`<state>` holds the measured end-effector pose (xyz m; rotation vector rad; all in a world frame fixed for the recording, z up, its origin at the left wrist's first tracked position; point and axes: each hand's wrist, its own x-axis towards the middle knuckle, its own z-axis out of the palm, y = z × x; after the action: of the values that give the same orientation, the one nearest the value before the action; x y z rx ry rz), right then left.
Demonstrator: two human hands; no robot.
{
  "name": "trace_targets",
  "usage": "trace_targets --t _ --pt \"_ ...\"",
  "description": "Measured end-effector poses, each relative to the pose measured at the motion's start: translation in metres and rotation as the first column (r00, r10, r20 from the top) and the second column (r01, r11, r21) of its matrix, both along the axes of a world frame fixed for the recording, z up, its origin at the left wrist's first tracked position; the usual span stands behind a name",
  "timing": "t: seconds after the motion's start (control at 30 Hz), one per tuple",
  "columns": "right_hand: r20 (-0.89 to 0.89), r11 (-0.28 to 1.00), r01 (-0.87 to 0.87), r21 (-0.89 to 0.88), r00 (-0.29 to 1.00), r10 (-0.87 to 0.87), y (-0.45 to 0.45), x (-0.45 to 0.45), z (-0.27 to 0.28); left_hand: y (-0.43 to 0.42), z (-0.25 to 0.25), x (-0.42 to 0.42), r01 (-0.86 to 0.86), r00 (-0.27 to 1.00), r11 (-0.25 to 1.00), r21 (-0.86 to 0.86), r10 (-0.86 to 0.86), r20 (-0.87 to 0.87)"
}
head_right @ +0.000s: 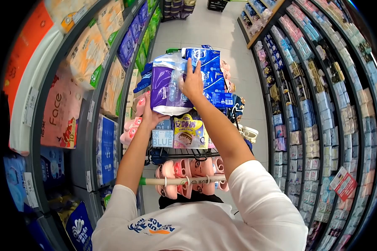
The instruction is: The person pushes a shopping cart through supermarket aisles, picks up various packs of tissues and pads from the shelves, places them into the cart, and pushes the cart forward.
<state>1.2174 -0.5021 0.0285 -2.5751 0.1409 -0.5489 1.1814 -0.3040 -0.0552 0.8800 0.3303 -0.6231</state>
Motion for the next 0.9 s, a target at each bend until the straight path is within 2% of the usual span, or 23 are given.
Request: trace_targets --t 0.07,0.1,0.17,0.2,0.23,0.3,0.37,0.43,0.47,0.5,0.6,0.7,0.77,0.8,0.87,0.9 --pt "-0.04 0.995 0.035 0.09 0.999 -0.031 -0.003 0.0 -0.003 -0.001 0.007 -0.006 0.065 0.987 0.972 0.227 -0.097 0.13" --pt "-0.035 0.993 0.05 0.102 0.998 -0.047 -0.003 0.002 -0.004 -0.004 0.009 -0.003 0.08 0.984 0.968 0.239 -0.114 0.135" --pt "-0.169 0.989 0.054 0.14 0.985 -0.03 0.001 0.008 -0.004 -0.011 0.011 -0.002 -0.006 0.977 0.963 0.269 -0.052 0.206" --pt "-0.195 0.994 0.049 0.103 0.98 -0.028 0.001 0.012 -0.003 -0.017 0.011 -0.002 -0.081 0.978 0.953 0.292 0.019 0.209" --pt "-0.229 0.996 0.016 0.089 0.973 0.005 -0.001 0.016 0.003 -0.018 0.016 -0.001 -0.061 0.978 0.951 0.304 -0.004 0.209" --pt "-0.388 0.998 0.003 0.056 0.921 0.02 -0.001 0.025 0.023 -0.015 0.038 0.002 -0.018 0.997 0.924 0.382 -0.014 0.08" --pt "-0.444 0.994 0.023 0.108 0.896 0.027 -0.012 0.043 0.007 -0.016 0.055 0.006 -0.004 0.994 0.908 0.42 -0.041 0.098" --pt "-0.508 0.983 -0.041 0.178 0.852 0.127 -0.016 0.054 -0.008 -0.015 0.043 0.018 -0.001 0.993 0.913 0.408 -0.047 0.11" --pt "-0.504 0.964 -0.051 0.262 0.844 0.181 -0.019 0.051 -0.011 -0.014 0.039 0.025 -0.006 0.992 0.909 0.417 -0.047 0.117" --pt "-0.502 0.961 -0.052 0.271 0.844 0.187 -0.021 0.054 -0.013 -0.013 0.034 0.03 -0.001 0.993 0.905 0.425 -0.048 0.103" --pt "-0.297 0.858 -0.098 0.505 0.913 0.278 -0.029 0.044 -0.029 -0.012 0.015 0.038 -0.006 0.997 0.902 0.432 -0.026 0.068" --pt "-0.103 0.81 -0.137 0.57 0.966 0.235 -0.039 0.012 -0.024 -0.011 0.022 0.027 0.012 0.994 0.919 0.394 -0.054 0.094" --pt "-0.009 0.897 -0.115 0.427 0.991 0.131 -0.049 -0.019 -0.026 -0.006 0.016 0.018 0.01 0.993 0.939 0.345 -0.049 0.105" --pt "-0.01 0.887 -0.133 0.443 0.988 0.153 -0.061 -0.04 -0.024 0.001 0.011 0.012 0.051 0.995 0.95 0.307 -0.074 0.063" --pt "-0.008 0.888 -0.136 0.439 0.988 0.156 -0.091 -0.088 -0.022 0.003 0.018 -0.024 -0.033 0.99 0.921 0.388 -0.023 0.14" --pt "-0.113 0.877 -0.042 0.479 0.988 0.109 -0.104 -0.118 -0.005 0.01 0.019 -0.041 -0.082 0.985 0.893 0.442 0.005 0.172"
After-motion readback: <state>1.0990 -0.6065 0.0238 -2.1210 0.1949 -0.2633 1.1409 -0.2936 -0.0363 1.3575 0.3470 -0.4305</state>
